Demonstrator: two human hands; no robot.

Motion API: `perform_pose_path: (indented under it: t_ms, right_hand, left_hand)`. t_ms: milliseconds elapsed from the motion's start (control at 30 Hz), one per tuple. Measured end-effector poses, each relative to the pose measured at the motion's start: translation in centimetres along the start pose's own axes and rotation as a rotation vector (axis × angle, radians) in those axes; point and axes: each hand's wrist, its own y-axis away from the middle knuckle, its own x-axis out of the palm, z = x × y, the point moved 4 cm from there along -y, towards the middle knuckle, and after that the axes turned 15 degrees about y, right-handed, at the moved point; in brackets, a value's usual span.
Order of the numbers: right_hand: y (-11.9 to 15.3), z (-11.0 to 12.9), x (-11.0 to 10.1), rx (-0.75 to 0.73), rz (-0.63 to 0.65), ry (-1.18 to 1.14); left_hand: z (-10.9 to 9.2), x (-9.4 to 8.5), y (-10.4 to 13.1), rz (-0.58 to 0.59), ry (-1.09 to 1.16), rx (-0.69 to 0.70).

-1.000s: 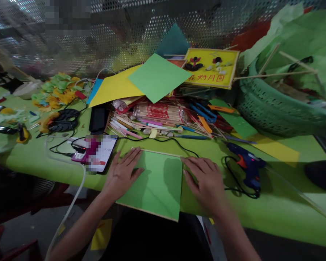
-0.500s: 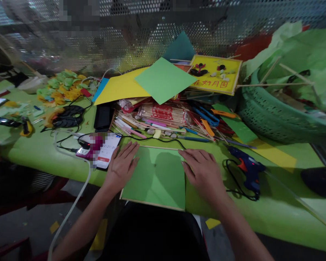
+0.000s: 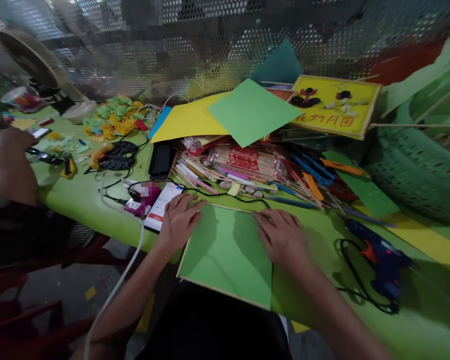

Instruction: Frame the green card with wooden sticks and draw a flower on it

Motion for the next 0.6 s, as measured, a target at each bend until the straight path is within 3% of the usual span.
perform_pose_path:
  t_ms: [400,600]
  right_hand:
    - [-0.3,0.81,-0.23,-0.015,0.064,0.048]
    - [-0.2,0.87,-0.2,-0.027,0.076,0.067]
  left_hand:
    - [-0.52,-0.07,-0.3,0.045,-0.051,-0.004]
    - [0.06,-0.16,0.1,-0.067,0.026,0.025]
